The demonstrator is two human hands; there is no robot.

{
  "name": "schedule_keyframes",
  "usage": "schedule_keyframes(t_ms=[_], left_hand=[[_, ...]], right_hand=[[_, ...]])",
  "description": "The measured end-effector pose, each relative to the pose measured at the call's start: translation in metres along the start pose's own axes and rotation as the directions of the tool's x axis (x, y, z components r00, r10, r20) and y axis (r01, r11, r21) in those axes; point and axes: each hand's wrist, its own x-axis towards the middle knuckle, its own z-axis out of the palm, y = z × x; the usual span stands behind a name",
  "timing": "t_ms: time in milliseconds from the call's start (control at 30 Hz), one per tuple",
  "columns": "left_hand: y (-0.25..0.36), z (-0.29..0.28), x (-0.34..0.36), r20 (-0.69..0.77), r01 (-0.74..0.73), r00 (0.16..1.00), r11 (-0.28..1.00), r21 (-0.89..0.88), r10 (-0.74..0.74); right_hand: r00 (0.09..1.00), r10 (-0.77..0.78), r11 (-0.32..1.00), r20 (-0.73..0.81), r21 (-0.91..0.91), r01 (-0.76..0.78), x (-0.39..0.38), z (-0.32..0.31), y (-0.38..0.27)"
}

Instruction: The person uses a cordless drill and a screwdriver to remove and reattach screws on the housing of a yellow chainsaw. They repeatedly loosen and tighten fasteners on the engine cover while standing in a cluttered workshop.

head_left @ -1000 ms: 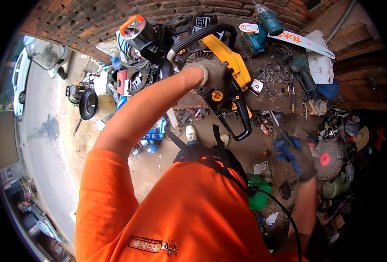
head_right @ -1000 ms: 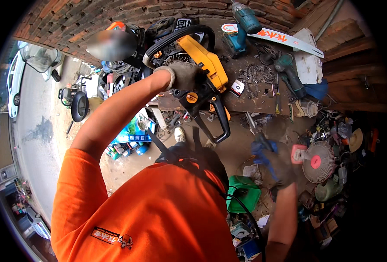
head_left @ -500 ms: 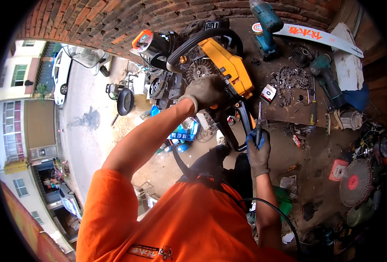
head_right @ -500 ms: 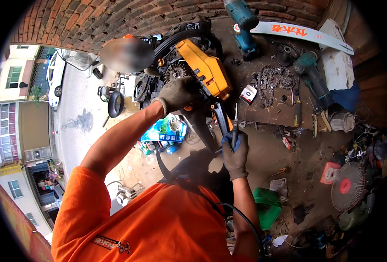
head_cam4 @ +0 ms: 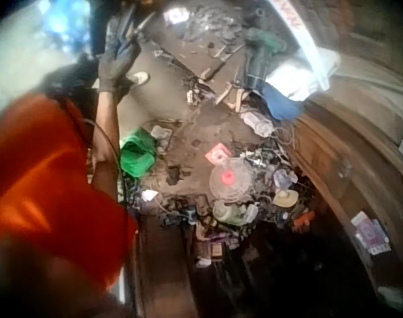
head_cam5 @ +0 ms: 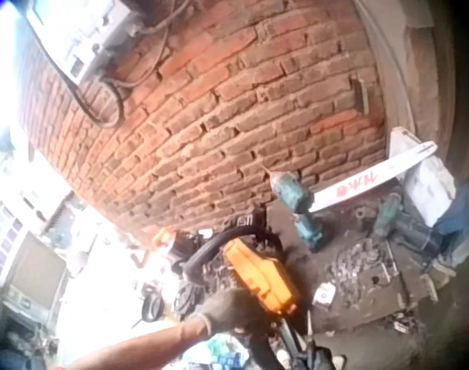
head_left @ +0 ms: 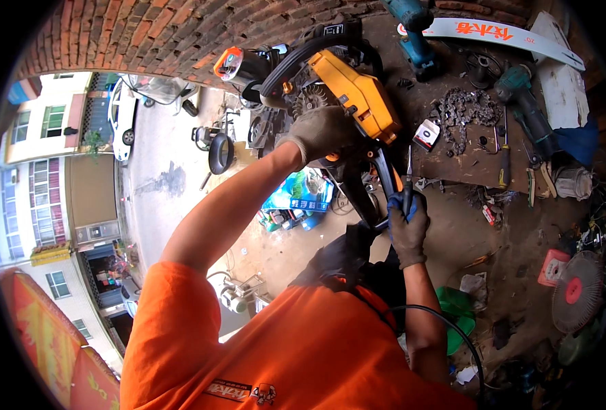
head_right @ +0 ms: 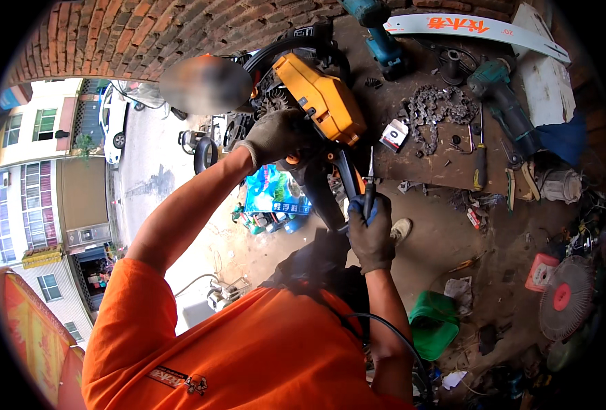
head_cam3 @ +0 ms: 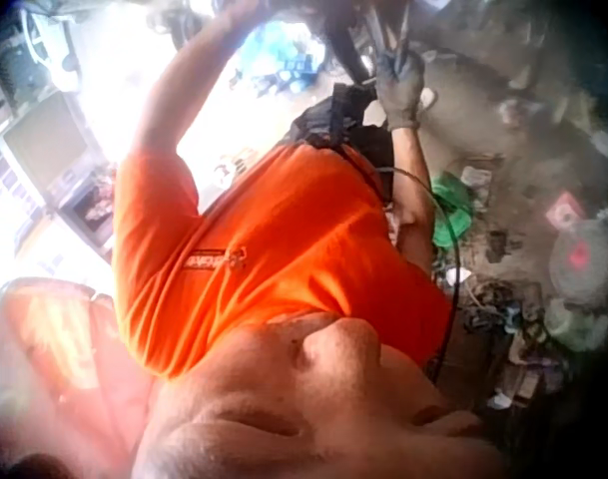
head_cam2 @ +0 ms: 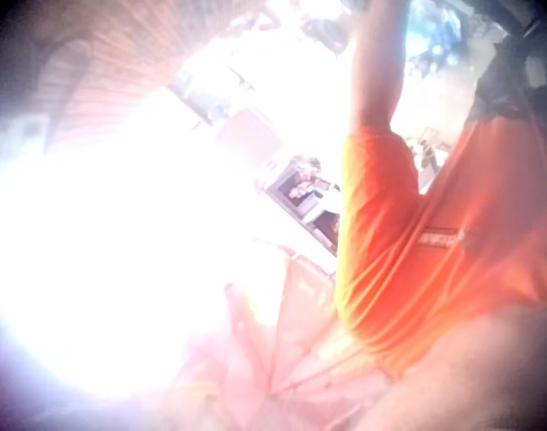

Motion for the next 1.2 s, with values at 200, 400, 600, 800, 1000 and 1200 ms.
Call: schedule_keyframes(t_ms=[200, 400, 600, 800, 1000, 1200], left_hand=[[-0.047, 0.023, 0.0, -0.004, 0.06, 0.998, 0.901, -0.43, -0.069], [-0.068, 0.056, -0.029, -0.103, -0.085, 0.995, 0.634, -0.769, 0.009], [-0.051, 0.056, -0.038, -0.341, -0.147, 0.94, 0.924, -0.353, 0.019], [-0.06, 0.055, -0.036, -0.31, -0.126, 0.951, 0.905, -0.407, -0.007], [-0.064, 0.062, -0.034, -0.339, -0.151, 0.94, 0.86, -0.487, -0.028], [-0.068, 0.068, -0.031, -0.356, -0.176, 0.934, 0.821, -0.543, -0.036]], right_hand=[[0.996, 0.094, 0.995, 0.012, 0.018, -0.094, 0.003, 0.003, -0.009], [0.994, -0.08, 0.985, 0.074, -0.147, 0.09, 0.015, -0.018, -0.037], [0.864, 0.35, 0.921, 0.362, -0.302, -0.246, 0.022, -0.014, -0.141], [0.815, 0.51, 0.8, 0.275, -0.5, -0.332, 0.04, 0.015, -0.176], [0.753, 0.656, 0.469, 0.05, -0.809, -0.355, 0.057, 0.072, -0.229], [0.744, 0.666, -0.006, 0.062, -0.996, 0.088, 0.098, 0.125, -0.253]])
